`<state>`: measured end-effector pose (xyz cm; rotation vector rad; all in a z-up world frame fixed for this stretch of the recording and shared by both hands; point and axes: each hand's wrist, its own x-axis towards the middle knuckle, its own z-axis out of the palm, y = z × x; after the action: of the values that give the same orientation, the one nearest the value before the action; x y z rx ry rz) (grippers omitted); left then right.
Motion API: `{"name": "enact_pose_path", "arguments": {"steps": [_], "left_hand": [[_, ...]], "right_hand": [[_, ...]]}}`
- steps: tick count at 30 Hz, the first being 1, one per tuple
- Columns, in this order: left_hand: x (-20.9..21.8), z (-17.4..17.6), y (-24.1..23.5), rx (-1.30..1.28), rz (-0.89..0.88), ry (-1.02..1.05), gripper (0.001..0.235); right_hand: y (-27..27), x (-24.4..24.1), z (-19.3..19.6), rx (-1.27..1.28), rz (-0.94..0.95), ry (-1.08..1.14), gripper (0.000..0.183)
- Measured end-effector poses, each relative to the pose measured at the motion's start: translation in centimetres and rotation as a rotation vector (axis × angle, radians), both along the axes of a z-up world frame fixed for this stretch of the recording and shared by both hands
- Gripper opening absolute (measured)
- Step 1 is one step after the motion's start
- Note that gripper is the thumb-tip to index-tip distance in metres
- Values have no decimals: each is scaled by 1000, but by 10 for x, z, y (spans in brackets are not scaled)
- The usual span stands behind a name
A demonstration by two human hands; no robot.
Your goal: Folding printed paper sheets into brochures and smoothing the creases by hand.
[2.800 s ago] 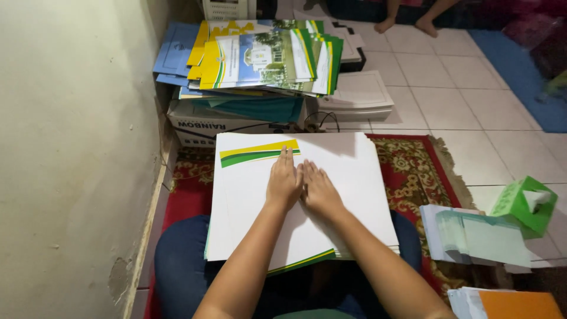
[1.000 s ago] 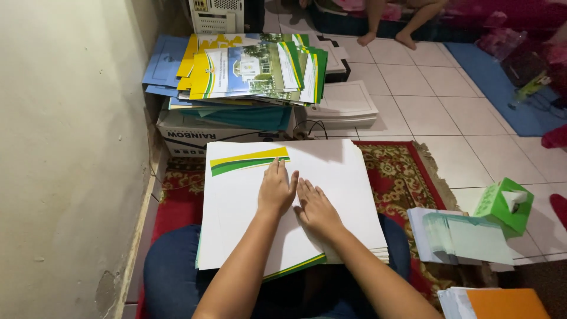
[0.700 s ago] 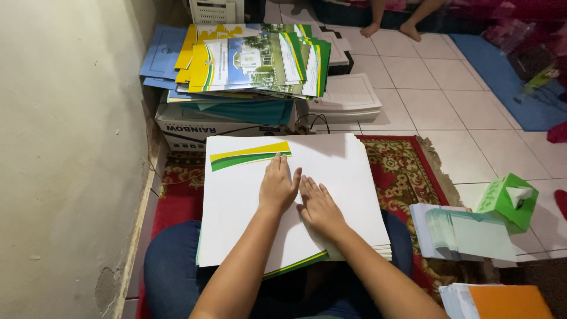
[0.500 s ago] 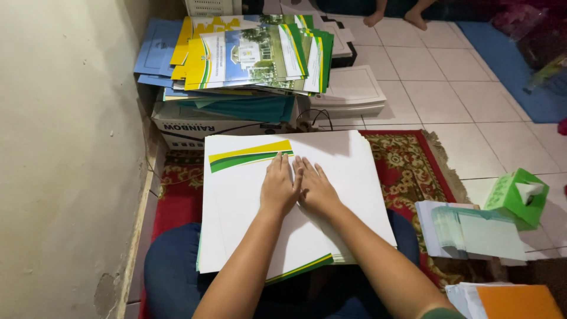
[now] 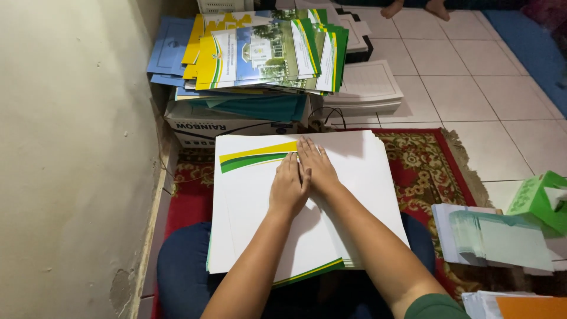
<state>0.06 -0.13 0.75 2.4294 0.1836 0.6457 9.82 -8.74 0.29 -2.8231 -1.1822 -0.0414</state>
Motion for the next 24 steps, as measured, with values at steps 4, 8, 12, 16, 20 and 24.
{"name": "enact_pose_path", "arguments": {"steps": [4,8,12,16,20,24], "left_hand": [[-2,-1,-1,29,4,-32,68],[-1,-6,-1,78,18,-53,62],[-1,-13,-2,106,34,-66,60],[1,-12,0,133,33,-21,56],[-2,-10,-2,171,30,-15,48],[3,-16,-2,197,37,-7,48]], "right_hand": [[-14,-28,12,7,-18,92,71],[-35,-60,22,-34,-35,176,67],[-64,-99,25,-19,-50,215,63],[-85,-126,26,-46,-28,210,65],[-93,-132,25,-62,-14,200,65],[-93,-131,23,-43,-13,219,65]]}}
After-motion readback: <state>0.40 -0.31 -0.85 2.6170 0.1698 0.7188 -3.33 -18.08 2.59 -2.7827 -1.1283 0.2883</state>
